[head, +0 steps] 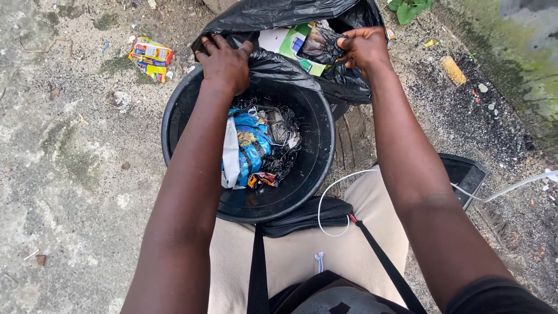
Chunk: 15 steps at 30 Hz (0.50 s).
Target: Sort trash from one bin into a trash bag.
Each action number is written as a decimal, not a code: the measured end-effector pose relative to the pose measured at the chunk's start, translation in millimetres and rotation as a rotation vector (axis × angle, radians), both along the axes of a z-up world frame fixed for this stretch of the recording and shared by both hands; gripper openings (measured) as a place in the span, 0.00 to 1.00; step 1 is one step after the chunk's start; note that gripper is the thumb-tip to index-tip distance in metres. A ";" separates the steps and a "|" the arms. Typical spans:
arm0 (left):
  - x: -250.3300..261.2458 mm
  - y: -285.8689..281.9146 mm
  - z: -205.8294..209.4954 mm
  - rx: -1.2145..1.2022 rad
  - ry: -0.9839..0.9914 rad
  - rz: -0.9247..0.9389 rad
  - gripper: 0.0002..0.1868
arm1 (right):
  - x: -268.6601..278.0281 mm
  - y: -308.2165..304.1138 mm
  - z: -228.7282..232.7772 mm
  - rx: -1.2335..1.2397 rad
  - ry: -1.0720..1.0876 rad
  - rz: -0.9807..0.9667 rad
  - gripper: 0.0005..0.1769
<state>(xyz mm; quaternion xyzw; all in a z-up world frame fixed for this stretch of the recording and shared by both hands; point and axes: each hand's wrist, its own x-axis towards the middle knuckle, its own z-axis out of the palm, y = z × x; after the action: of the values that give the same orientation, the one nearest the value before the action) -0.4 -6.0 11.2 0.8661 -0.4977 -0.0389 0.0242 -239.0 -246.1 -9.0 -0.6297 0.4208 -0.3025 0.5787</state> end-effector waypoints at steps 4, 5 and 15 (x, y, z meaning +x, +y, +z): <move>-4.7 -2.4 3.9 0.002 0.004 0.000 0.23 | 11.5 4.8 -1.1 -0.104 0.094 0.119 0.12; -6.7 -0.7 5.5 0.028 -0.001 0.006 0.24 | 15.6 12.0 0.5 -0.136 0.096 0.203 0.18; -4.8 2.1 5.4 0.019 0.006 0.006 0.23 | 18.3 6.4 -22.7 -0.178 0.278 0.157 0.10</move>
<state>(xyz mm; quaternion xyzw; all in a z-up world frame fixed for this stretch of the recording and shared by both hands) -5.2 -3.9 16.6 0.8676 -0.4948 -0.0460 0.0173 -220.7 -239.7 -31.7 -0.7451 0.4182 -0.2025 0.4786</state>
